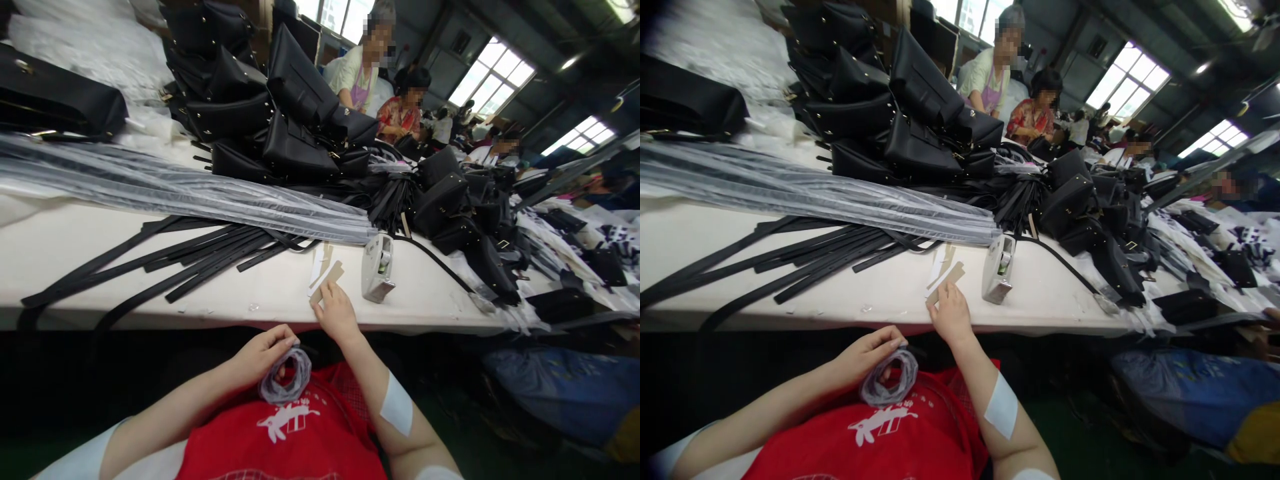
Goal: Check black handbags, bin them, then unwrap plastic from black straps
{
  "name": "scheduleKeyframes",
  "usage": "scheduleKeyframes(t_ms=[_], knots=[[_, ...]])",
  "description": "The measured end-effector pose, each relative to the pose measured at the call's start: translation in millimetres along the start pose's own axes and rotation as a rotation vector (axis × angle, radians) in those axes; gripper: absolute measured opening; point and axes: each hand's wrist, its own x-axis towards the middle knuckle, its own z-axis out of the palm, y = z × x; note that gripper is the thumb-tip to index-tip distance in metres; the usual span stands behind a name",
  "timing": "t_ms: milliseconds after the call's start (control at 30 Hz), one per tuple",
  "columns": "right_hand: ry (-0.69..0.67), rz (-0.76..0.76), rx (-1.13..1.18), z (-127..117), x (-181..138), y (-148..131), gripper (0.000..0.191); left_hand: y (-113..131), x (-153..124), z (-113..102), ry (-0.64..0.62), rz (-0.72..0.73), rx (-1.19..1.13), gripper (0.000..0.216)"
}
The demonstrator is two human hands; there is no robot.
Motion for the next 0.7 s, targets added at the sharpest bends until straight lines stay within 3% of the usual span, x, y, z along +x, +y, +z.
scheduleKeyframes(t_ms=[333,700], knots=[[-0.090,-0.013,-0.119,-12.6,9.5,-5.8,0.040,-6.1,3.7,-1.6,-0.013,0.008,-0.030,0.043],[-0.106,-0.036,-0.159,-15.6,9.5,-13.6,0.044,-3.8,-0.6,-2.4,-0.014,0.031,-0.012,0.042]])
